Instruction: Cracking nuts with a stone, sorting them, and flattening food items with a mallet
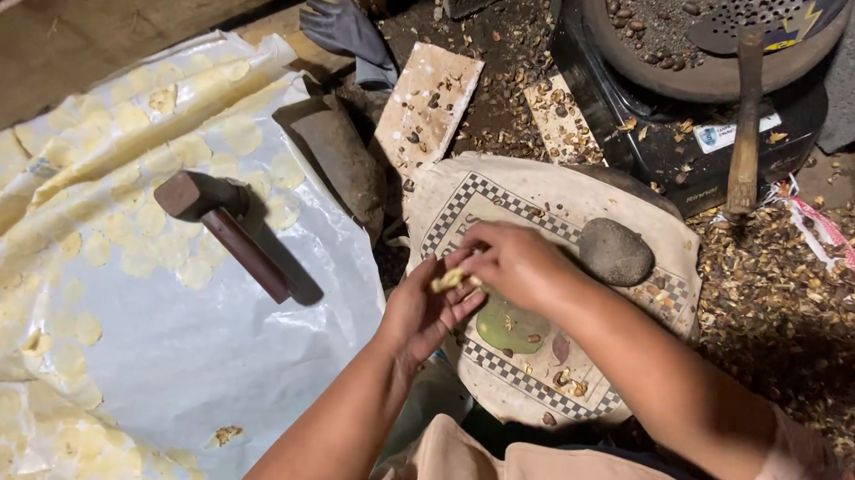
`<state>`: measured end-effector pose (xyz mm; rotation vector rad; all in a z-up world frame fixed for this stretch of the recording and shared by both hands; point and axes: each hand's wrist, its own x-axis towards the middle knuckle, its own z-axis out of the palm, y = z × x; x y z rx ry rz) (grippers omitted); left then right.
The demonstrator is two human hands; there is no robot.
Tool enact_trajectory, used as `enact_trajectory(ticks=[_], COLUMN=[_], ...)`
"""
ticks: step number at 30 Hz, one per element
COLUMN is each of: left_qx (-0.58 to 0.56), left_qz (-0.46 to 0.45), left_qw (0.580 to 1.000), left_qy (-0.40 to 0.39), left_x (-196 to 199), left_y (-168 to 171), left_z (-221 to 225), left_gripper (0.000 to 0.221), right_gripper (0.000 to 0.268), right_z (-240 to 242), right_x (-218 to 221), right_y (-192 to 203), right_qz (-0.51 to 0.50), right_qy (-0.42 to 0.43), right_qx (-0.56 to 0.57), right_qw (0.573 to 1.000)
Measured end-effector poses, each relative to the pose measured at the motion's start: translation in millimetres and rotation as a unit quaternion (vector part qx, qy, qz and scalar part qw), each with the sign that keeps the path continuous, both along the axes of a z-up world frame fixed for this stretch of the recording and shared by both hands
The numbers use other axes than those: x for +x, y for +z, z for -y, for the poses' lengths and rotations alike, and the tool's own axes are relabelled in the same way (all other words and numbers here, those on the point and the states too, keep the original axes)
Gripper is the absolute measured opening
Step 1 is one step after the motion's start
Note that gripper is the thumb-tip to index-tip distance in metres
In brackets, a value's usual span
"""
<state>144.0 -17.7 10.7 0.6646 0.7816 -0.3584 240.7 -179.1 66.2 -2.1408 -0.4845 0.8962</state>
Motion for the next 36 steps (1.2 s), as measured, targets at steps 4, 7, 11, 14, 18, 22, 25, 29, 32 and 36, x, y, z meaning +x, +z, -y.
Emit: enact_trajectory(ticks=[4, 7, 11, 14, 18, 22, 25, 29, 32, 36], left_qx=[-0.169, -0.164, -0.133, -0.222, -0.129, 0.140, 0.296, 0.248, 0.263, 0.274], left_qz=[-0.041, -0.033, 0.000, 0.012, 0.101, 0.227, 0.187, 0.099, 0.038, -0.027], left_qw=[0.982, 0.982, 0.987, 0.966, 0.983, 0.963, 0.937, 0.933, 0.927, 0.908], left_qy=[0.074, 0.085, 0.093, 0.128, 0.084, -0.050, -0.004, 0.240, 0.264, 0.314], left_x=[-6, -11, -13, -17, 7, 17, -29, -127, -179, -188], left_y=[-29, -37, -14, -4, 23, 151, 214, 202, 118, 13], left_z=[-1, -1, -4, -8, -70, -204, -290, -374, -417, -449], left_gripper=[0.028, 0.029, 0.039, 0.037, 0.040, 0.033, 0.035, 0.048, 0.044, 0.041], right_gripper=[0.015, 0.017, 0.021, 0.039, 0.029, 0.020, 0.018, 0.027, 0.071, 0.061], right_z=[29, 32, 20, 12, 22, -24, -102, -229, -308, -363], right_x=[-14, -30, -41, -37, -16, -8, -13, -35, -25, -44], right_y=[-54, -55, -15, 5, 72, 185, 190, 153, 84, -2], right_qz=[0.206, 0.287, 0.200, 0.082, 0.245, 0.359, 0.401, 0.277, 0.241, 0.137], right_qy=[0.067, 0.103, -0.003, -0.036, -0.057, -0.035, 0.062, 0.244, 0.231, 0.016], right_qx=[-0.090, -0.112, 0.059, 0.195, 0.165, 0.075, 0.067, -0.058, -0.172, -0.080], right_qw=[0.972, 0.946, 0.978, 0.977, 0.954, 0.930, 0.911, 0.928, 0.927, 0.987])
